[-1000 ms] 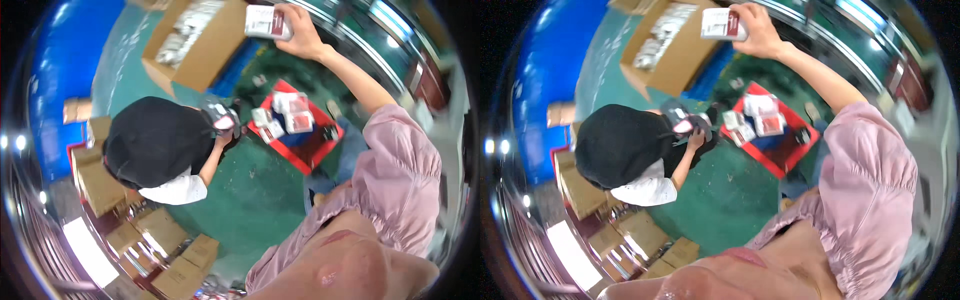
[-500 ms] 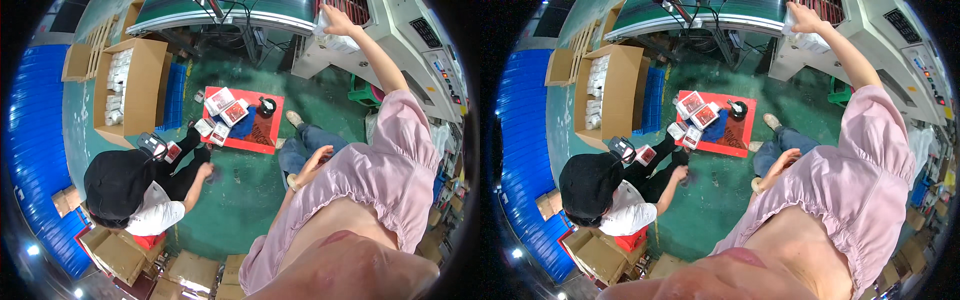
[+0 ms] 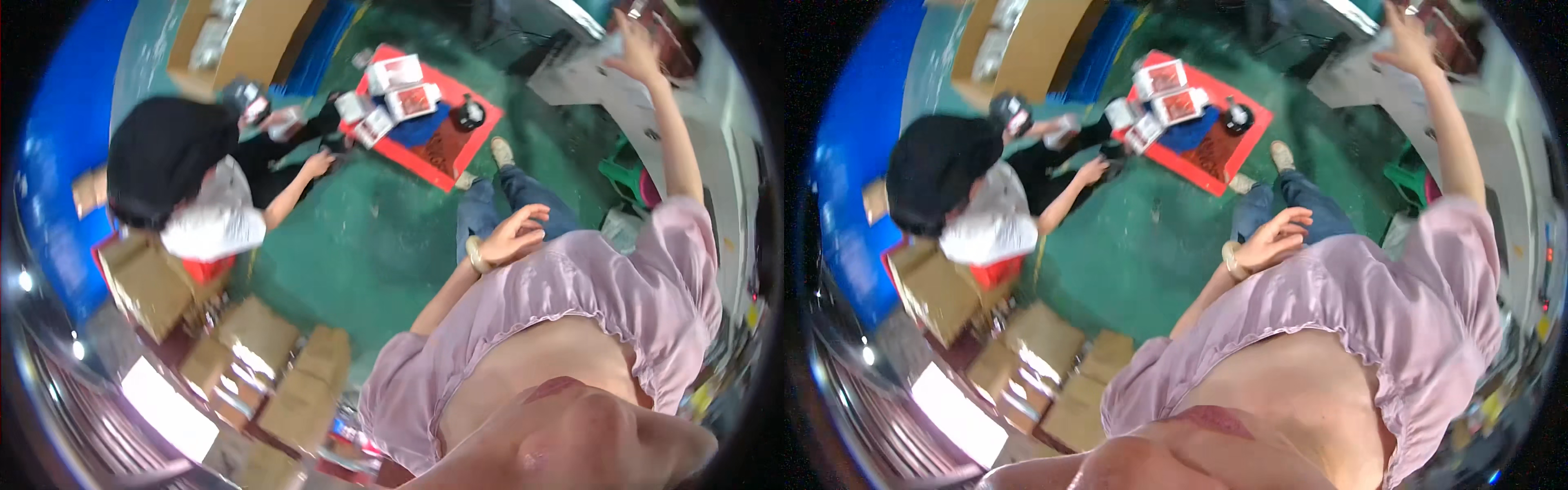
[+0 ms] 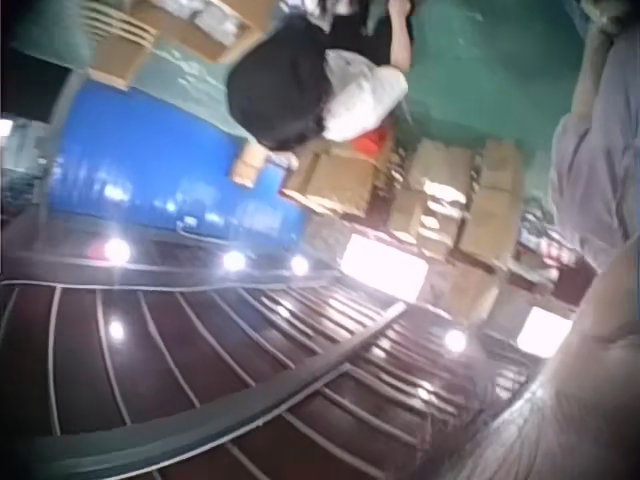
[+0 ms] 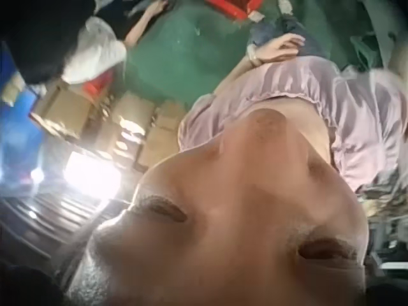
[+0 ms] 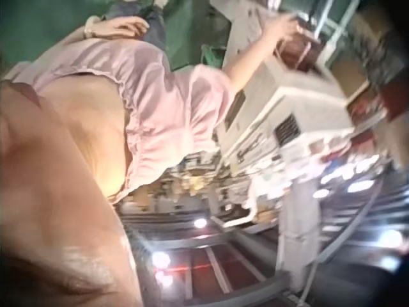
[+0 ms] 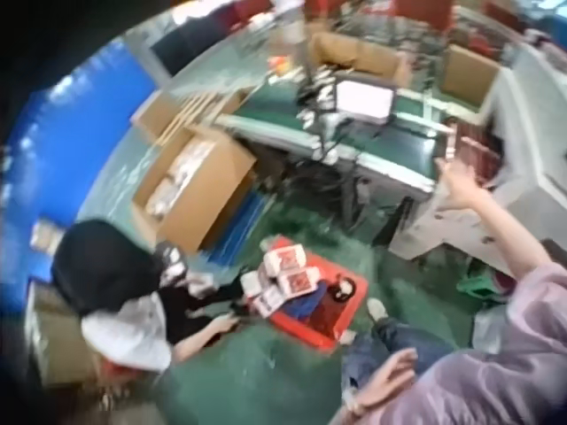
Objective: The person packs packaged boxes from a conveyor machine into a cardboard box by hand, then moves to a table to wipe and clean packaged items using a spray bottle and a cloth.
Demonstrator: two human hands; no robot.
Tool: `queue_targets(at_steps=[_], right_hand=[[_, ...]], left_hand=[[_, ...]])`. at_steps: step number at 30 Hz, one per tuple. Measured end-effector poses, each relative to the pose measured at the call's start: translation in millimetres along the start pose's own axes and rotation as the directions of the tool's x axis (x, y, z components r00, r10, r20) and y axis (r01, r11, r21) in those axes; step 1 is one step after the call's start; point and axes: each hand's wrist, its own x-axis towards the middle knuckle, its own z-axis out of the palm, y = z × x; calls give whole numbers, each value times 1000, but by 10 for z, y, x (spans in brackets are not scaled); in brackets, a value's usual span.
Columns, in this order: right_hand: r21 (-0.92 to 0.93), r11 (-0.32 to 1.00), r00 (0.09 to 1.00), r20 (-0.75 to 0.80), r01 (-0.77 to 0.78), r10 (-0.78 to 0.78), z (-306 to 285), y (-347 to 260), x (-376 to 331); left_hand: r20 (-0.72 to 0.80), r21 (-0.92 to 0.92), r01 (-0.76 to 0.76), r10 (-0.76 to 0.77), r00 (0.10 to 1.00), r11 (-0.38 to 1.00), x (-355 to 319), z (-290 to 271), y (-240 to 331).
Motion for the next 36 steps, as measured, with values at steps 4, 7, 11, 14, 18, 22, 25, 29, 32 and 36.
queue_targets(at_steps=[4,7,11,14,18,22,25,29,32,36], right_hand=[[251,866,800,-550,432,-240,-20,-675,-234],[628,571,844,-461,528,-273,228,-1342,-678],[908,362,922,-63,211,-382,770,-2080,-1109],[879,385,911,-118,280,-395,1175,-2368,-1213],[905,345,924,-117,250,-363,1186,-2623,-1164],[910,330,922,-119,250,-369,1216,-2675,-1098],[913,318,923,-130,254,-363,1188,-2676,-1063],[910,310,916,-150,275,-373,1205,-2695,-1033],[913,296,911,-157,282,-382,1200,-2745,-1017],[909,292,908,-176,298,-380,1210,-2810,-1002]], left_hand=[[-308,135,-178,212,927,975,29,-572,5],[-666,312,-291,426,612,905,157,-1244,162],[-296,946,228,899,323,230,337,-2400,665],[-318,925,366,721,615,96,633,-2605,1190],[-380,829,542,570,729,-141,814,-2936,1297],[-364,885,465,581,728,-28,742,-3035,1333],[-454,853,74,663,595,517,674,-2775,1290],[-529,-449,-593,335,779,669,530,-2231,1278],[-537,-580,-613,313,783,536,496,-2038,1196],[-511,-672,-594,305,804,441,503,-1911,1151]])
